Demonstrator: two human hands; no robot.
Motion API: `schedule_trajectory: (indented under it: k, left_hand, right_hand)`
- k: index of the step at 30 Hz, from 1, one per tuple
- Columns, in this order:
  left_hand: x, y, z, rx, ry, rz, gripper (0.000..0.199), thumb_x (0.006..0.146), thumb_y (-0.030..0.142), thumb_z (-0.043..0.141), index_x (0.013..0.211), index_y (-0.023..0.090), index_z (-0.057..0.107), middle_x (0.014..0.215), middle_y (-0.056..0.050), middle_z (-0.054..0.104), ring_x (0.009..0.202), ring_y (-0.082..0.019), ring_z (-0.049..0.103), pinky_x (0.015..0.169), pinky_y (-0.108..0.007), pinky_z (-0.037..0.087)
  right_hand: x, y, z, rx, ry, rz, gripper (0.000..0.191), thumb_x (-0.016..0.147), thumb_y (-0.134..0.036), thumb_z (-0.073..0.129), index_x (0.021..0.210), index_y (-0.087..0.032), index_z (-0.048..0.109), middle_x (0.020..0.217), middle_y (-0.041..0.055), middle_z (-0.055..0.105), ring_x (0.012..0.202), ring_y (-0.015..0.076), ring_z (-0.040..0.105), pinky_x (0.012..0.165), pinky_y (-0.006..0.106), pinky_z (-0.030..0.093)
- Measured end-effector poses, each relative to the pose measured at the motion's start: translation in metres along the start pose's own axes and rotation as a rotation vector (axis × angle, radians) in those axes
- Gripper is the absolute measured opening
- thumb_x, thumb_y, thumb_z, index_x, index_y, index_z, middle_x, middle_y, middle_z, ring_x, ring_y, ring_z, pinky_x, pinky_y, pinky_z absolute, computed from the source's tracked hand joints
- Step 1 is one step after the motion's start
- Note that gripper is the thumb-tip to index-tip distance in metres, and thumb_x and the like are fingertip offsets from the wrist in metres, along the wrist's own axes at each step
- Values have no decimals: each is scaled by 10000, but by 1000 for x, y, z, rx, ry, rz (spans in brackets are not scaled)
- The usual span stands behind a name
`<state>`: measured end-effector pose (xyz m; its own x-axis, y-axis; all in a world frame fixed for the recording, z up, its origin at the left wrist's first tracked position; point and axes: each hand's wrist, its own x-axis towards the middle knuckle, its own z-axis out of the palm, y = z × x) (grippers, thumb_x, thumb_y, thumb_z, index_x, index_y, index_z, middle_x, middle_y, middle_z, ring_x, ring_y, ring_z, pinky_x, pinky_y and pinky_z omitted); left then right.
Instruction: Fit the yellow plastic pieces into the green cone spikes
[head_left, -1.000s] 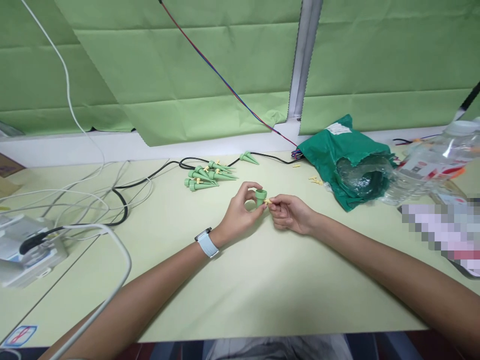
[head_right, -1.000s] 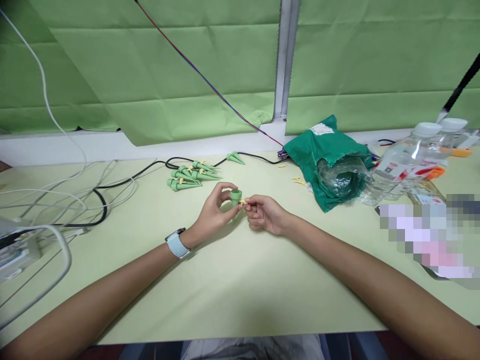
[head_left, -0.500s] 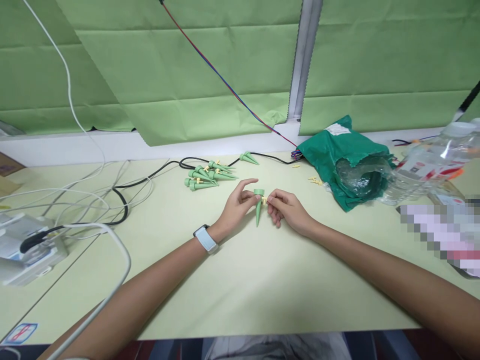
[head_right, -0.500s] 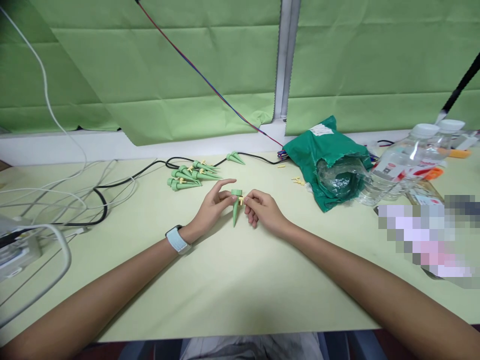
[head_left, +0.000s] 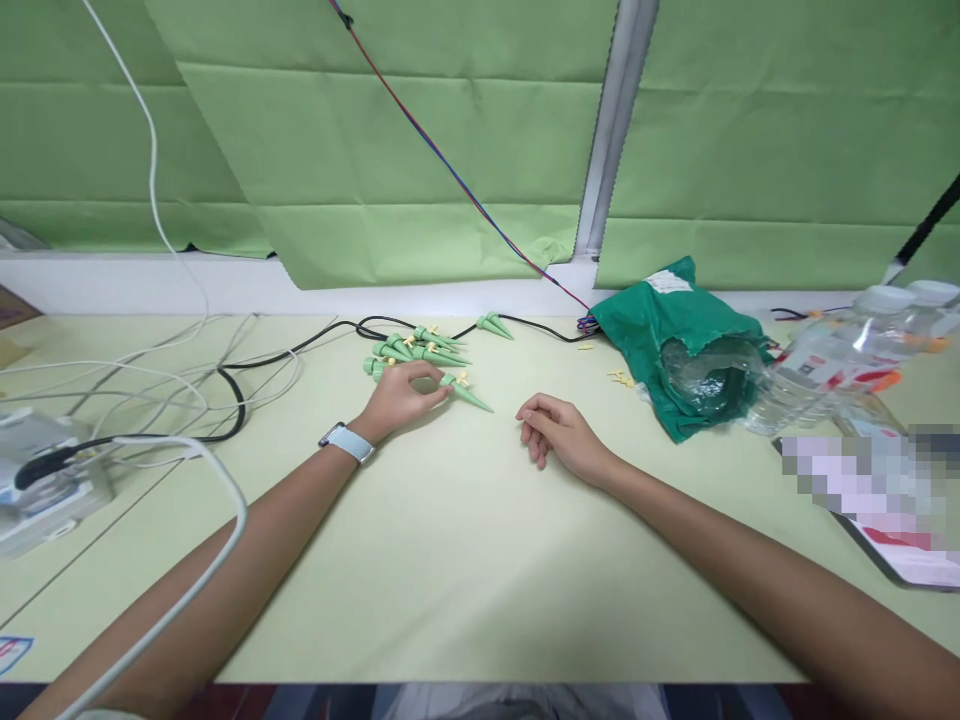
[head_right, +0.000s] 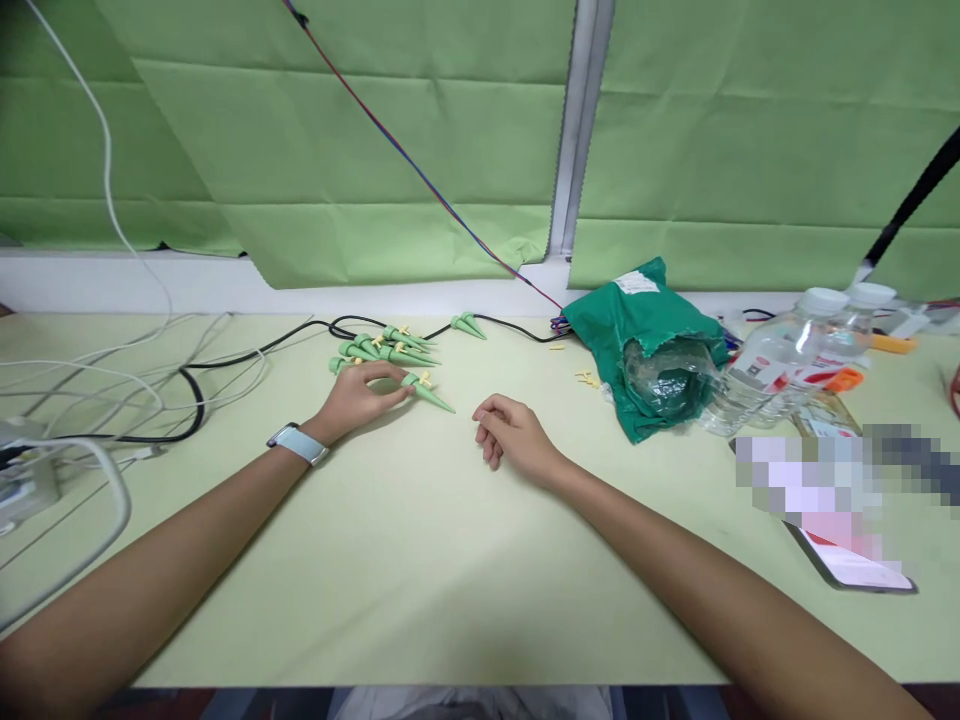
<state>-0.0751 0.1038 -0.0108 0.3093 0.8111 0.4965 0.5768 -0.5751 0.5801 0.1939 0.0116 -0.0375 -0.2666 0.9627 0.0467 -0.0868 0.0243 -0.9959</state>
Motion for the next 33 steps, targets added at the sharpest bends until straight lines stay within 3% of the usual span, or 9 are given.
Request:
schedule_trajectory:
  k: [5,9,13,20,26,33]
  left_hand:
    - [2,-15,-3,91,-24,120,200,806,409,711,775,212,686,979,-74,753,941,-245,688,890,-363,510]
    - [0,-20,-9,141,33,106,186,825,401,686,812,216,691,1003,-81,740,968,-249,670,904,-380,501]
    - [-13,-34,-32,257,45,143,212,826,420,671,751,224,643,973,-80,711,1015,-257,630,938,-385,478]
    - [-29,-59,-69,468,131,90,256,828,470,653,744,231,619,913,-58,660,959,-262,595,924,-398,439]
    - [-27,-66,-70,556,181,5,264,833,475,647,763,221,628,944,-74,655,991,-278,574,904,-399,419]
    - [-30,-61,-68,630,234,10,282,825,456,681,853,210,546,956,-82,596,1011,-282,525,908,-404,404]
  right_hand:
    - [3,3,-1,-28,-22,-11,194,893,-385,590,934,-196,606,736,-10,636,513,107,592,422,220,499]
    - [5,2,1,-40,-38,-6,181,886,-368,584,927,-194,610,727,-13,629,514,105,589,420,216,496]
    - [5,2,2,-44,-39,4,161,877,-348,589,906,-191,612,717,-13,626,517,103,586,421,209,491]
    - [5,3,3,-60,-50,10,129,875,-315,585,895,-191,618,719,-10,631,517,100,572,427,211,489]
    - [4,2,2,-95,-51,13,98,869,-266,571,896,-187,622,715,-11,626,525,103,573,436,214,490]
    - [3,1,2,-118,-50,9,102,875,-266,561,894,-186,623,727,-6,626,536,107,578,437,215,487]
